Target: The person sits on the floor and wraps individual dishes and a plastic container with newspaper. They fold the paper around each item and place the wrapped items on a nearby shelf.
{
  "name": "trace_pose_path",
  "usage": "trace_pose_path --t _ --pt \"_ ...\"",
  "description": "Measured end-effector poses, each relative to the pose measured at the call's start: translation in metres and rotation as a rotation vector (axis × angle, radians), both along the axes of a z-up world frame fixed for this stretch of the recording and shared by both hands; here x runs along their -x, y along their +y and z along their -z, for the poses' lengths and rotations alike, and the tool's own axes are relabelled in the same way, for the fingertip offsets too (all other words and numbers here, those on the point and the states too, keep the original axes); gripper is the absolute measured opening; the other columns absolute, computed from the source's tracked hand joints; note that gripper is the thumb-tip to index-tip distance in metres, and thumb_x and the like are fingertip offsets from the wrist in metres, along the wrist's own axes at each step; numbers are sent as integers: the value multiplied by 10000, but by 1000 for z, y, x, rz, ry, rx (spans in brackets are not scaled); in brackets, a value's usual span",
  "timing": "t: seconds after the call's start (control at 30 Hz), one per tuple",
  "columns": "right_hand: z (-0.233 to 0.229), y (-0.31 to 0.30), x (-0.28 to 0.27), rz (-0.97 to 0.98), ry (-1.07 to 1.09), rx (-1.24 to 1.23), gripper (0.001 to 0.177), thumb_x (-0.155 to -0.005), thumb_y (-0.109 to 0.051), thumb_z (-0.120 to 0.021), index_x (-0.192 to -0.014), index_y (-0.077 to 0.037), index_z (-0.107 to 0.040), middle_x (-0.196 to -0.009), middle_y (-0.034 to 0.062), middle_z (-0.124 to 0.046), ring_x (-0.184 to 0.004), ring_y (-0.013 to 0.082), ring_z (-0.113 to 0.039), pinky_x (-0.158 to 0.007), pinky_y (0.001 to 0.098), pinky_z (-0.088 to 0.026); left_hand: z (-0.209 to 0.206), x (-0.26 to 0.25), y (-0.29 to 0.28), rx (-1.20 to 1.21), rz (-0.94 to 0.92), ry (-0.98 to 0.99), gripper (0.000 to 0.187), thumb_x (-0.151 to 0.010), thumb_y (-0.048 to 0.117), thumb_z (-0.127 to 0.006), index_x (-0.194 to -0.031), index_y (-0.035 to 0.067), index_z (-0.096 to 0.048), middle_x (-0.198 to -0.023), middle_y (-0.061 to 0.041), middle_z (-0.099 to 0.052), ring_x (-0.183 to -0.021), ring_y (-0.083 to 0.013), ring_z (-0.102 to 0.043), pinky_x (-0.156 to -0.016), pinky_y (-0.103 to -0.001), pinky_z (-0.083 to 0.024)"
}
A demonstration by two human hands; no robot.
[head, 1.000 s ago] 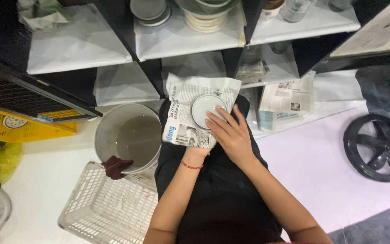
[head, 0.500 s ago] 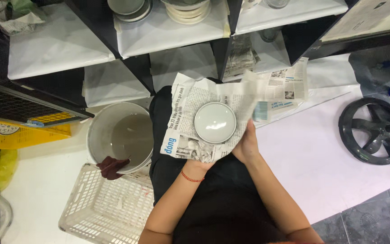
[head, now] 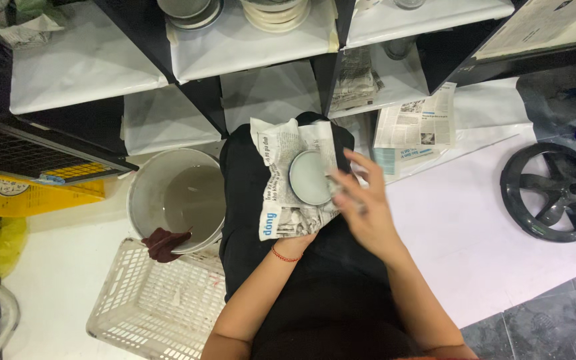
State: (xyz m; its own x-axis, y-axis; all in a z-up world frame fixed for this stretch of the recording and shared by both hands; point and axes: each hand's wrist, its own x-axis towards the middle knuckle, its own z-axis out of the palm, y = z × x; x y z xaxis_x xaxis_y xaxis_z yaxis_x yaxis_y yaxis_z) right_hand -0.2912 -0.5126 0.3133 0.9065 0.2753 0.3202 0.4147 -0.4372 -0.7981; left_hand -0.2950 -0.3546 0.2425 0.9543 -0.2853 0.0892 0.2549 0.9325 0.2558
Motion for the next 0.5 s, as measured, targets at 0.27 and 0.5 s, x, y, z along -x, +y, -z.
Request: trace_pose_path --t 0.27,0.5 --pt "-25 41 30 -246 -67 343 849 -958 -453 -604 -1556 66 -297 -1652 295 -214 -1559 431 -112 -1230 589 -84 -3 2 -5 256 121 33 770 -1071 529 -402 -1670 132 -123 -1705 -119 -217 -1578 -322 -217 -1284 -480 -312" --pt "-5 32 30 -218 165 34 742 -987 -322 -641 -1547 50 -329 -1635 272 -318 -1544 412 -301 -1234 527 -284 10 -10 -5 -240 -140 -50 729 -1080 526 -410 -1640 103 -212 -1629 -191 -345 -1502 -370 -364 -1239 -513 -372"
